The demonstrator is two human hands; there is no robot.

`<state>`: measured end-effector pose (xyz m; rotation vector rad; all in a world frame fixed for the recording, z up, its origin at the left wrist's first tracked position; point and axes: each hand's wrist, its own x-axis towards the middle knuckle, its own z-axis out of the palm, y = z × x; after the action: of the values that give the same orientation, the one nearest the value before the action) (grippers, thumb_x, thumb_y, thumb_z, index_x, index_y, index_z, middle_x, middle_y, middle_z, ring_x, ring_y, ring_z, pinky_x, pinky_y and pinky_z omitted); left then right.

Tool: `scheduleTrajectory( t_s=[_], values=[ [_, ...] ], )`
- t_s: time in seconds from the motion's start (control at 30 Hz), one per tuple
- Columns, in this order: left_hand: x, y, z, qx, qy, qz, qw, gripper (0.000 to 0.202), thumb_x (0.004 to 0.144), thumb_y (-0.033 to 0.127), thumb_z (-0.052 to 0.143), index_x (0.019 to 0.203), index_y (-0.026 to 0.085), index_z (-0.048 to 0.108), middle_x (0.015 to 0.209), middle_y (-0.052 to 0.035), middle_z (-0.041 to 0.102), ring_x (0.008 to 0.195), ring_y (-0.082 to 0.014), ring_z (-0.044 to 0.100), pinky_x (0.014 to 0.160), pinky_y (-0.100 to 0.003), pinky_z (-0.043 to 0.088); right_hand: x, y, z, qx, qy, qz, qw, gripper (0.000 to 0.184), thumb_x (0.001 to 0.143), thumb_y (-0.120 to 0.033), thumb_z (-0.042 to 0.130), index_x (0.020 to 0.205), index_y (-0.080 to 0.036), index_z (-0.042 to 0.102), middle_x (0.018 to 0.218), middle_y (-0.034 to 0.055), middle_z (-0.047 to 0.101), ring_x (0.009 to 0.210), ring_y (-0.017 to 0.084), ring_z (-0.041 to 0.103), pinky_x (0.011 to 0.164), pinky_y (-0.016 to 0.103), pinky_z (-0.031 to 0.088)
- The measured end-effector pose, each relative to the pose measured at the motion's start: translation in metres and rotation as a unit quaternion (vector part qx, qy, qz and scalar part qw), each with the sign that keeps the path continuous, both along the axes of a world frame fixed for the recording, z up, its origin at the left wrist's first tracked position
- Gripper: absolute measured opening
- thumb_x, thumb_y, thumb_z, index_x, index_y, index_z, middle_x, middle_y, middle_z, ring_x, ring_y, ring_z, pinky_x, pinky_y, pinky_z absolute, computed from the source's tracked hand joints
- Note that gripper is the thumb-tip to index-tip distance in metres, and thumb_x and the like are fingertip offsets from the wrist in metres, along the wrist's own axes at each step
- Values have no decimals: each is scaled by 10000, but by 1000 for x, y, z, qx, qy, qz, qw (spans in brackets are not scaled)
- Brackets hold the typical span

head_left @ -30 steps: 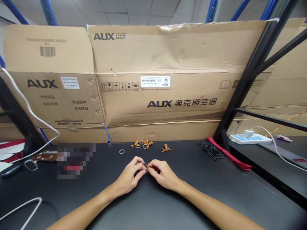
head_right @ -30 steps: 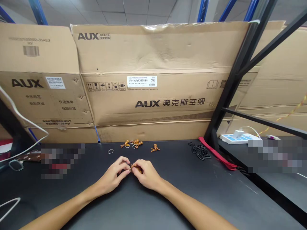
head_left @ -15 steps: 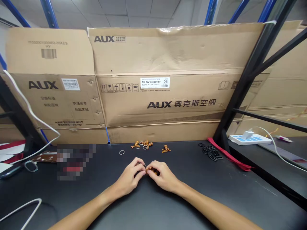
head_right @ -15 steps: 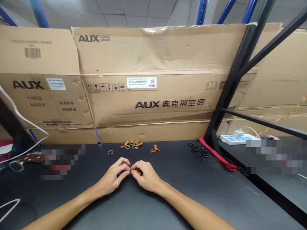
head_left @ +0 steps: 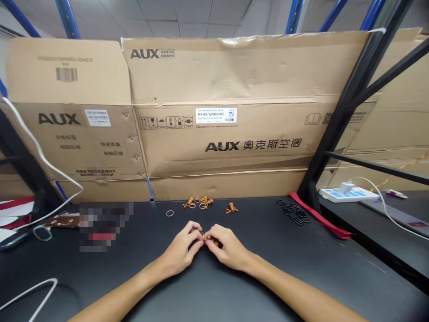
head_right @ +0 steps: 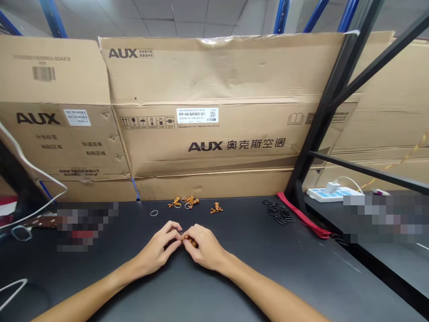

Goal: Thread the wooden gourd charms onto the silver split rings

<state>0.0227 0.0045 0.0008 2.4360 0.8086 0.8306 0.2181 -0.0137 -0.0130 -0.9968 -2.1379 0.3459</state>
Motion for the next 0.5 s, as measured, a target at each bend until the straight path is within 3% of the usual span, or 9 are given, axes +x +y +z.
scheduleTrajectory(
  t_s=[0.27, 0.5],
  values=[
    [0, 4, -1, 9, 6, 22, 1000, 181, 933, 200, 421, 844, 198, 578, 1067, -40, 491, 844, -139, 551, 818, -268, 451, 2, 6, 6, -121, 76, -20, 989, 172, 881, -231, 497, 831, -188, 656, 759, 3, 659, 656, 125, 562, 607, 221, 413],
    [-1, 5, -4, 21, 12, 28, 999, 179, 923, 191, 435, 838, 196, 592, 1057, -34, 488, 811, -130, 560, 798, -267, 458, 2, 8, 0, -136, 90, -67, 984, 177, 824, -252, 555, 731, -170, 682, 713, 23, 673, 631, 139, 572, 610, 239, 423]
  ],
)
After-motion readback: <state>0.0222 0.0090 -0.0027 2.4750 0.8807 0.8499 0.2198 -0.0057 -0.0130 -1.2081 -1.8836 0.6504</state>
